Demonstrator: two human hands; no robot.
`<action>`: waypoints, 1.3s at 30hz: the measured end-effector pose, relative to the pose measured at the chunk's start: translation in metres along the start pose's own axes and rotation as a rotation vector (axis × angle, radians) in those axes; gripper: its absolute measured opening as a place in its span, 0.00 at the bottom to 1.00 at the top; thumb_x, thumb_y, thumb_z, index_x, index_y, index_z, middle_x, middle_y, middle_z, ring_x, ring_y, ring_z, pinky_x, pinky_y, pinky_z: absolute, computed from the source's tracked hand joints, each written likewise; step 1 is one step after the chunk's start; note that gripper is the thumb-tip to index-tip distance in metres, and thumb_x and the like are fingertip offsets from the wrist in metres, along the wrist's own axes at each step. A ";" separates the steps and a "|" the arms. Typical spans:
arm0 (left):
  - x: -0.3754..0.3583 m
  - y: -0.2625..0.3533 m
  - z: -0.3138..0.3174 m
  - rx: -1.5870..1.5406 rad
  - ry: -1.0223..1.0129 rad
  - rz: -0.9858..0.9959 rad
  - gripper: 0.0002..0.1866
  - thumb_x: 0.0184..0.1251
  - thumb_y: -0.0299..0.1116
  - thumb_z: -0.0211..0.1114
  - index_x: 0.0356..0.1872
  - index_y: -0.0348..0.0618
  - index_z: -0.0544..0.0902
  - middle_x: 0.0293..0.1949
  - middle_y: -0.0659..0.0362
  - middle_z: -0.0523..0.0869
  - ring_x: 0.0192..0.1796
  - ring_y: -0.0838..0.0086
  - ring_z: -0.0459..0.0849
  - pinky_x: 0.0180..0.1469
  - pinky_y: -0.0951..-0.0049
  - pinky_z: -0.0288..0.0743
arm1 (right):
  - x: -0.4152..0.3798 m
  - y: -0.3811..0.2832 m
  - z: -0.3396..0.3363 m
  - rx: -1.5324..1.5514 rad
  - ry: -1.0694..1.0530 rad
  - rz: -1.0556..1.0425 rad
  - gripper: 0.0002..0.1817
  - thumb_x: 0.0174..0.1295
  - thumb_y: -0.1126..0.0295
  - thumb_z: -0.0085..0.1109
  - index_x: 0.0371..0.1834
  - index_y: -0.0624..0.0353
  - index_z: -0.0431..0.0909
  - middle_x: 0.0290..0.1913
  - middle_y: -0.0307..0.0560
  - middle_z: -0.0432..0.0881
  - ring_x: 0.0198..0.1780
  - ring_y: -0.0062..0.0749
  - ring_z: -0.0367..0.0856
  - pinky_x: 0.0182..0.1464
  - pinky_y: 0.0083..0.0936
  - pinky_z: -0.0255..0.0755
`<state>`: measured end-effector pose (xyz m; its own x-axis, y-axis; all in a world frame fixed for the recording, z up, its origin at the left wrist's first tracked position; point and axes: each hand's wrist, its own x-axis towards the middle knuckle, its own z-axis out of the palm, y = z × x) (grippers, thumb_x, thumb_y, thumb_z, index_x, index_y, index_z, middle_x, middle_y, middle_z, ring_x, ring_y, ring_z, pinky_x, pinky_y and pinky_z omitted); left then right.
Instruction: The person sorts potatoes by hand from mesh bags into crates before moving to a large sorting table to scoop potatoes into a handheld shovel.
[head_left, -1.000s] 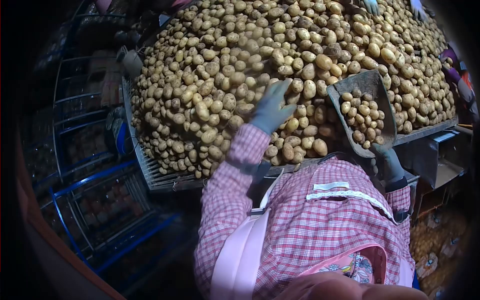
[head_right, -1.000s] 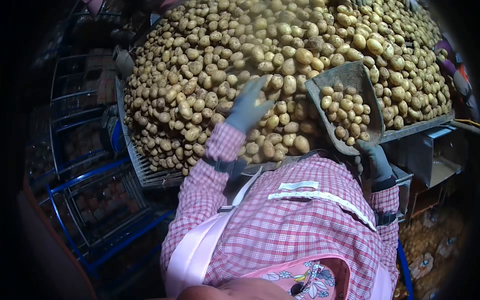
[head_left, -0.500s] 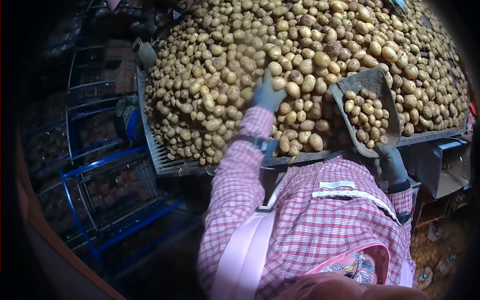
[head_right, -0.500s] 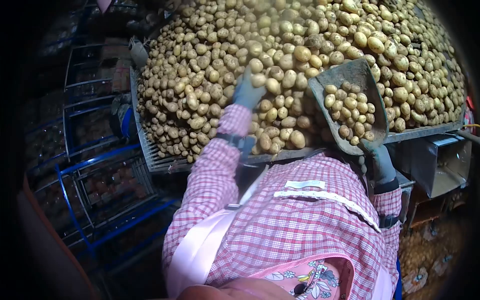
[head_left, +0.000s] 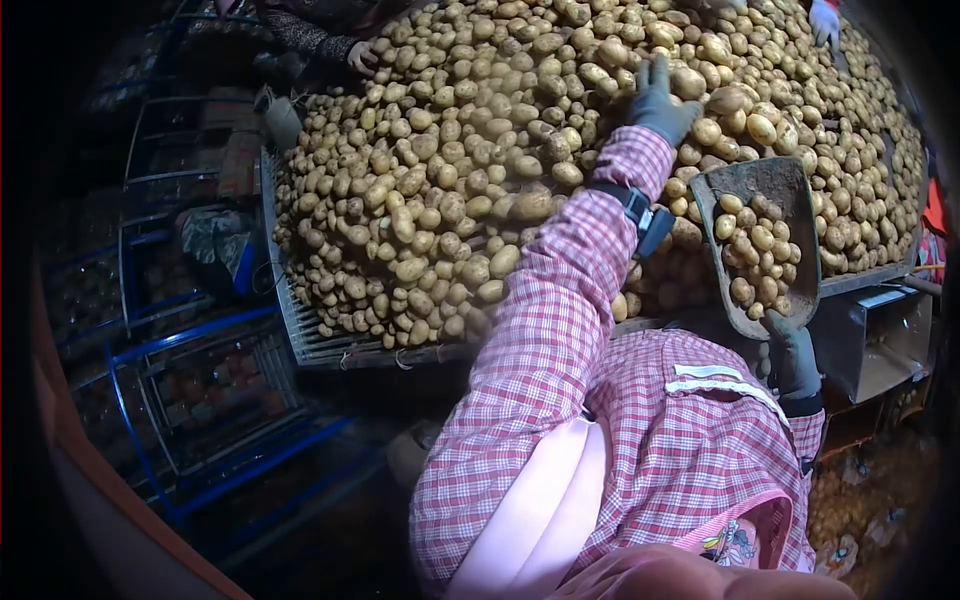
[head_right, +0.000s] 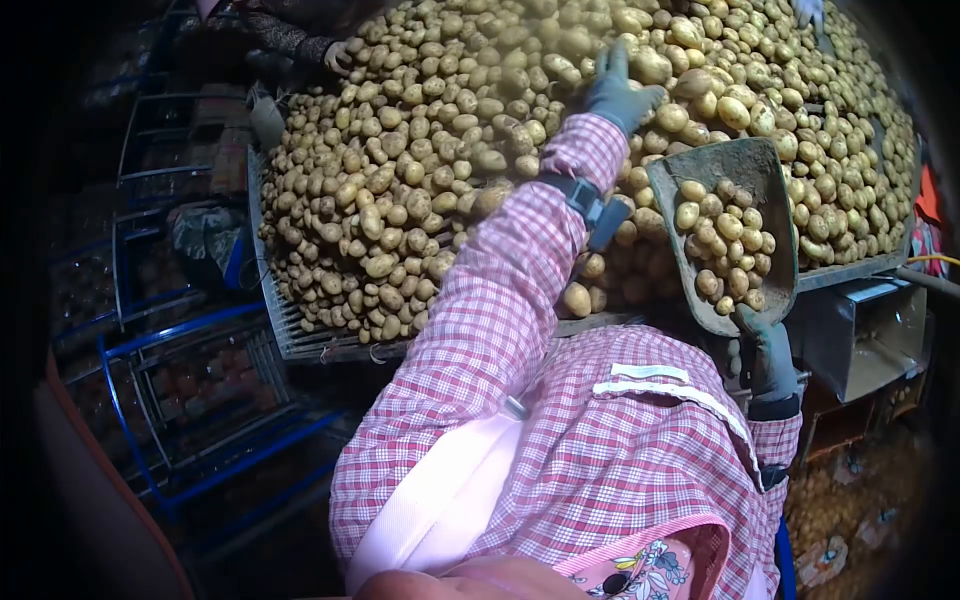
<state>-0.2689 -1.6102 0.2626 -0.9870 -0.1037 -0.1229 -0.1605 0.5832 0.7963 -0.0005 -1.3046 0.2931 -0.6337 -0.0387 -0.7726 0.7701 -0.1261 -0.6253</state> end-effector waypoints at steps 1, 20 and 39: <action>-0.011 0.012 0.003 -0.022 -0.036 0.036 0.57 0.61 0.46 0.81 0.87 0.49 0.56 0.88 0.49 0.50 0.87 0.54 0.57 0.85 0.57 0.61 | -0.005 -0.003 0.005 0.019 0.014 0.008 0.13 0.73 0.58 0.66 0.49 0.54 0.83 0.21 0.37 0.82 0.12 0.22 0.73 0.14 0.19 0.66; -0.126 -0.166 -0.070 0.151 0.219 -0.415 0.50 0.60 0.27 0.68 0.86 0.63 0.59 0.81 0.33 0.60 0.81 0.40 0.65 0.82 0.50 0.64 | 0.023 -0.009 0.024 -0.018 -0.146 -0.061 0.16 0.75 0.58 0.62 0.52 0.60 0.83 0.28 0.41 0.85 0.15 0.22 0.76 0.14 0.18 0.67; -0.056 -0.148 -0.103 -0.838 0.182 -0.014 0.19 0.72 0.32 0.71 0.61 0.36 0.87 0.42 0.60 0.92 0.38 0.77 0.86 0.43 0.74 0.83 | 0.026 -0.018 0.048 -0.053 -0.145 -0.033 0.14 0.74 0.60 0.65 0.53 0.57 0.81 0.29 0.39 0.86 0.16 0.22 0.78 0.14 0.18 0.69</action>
<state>-0.1888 -1.7742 0.2123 -0.9565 -0.2756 -0.0961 -0.0409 -0.1992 0.9791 -0.0338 -1.3512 0.2895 -0.6595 -0.1788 -0.7301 0.7492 -0.0773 -0.6578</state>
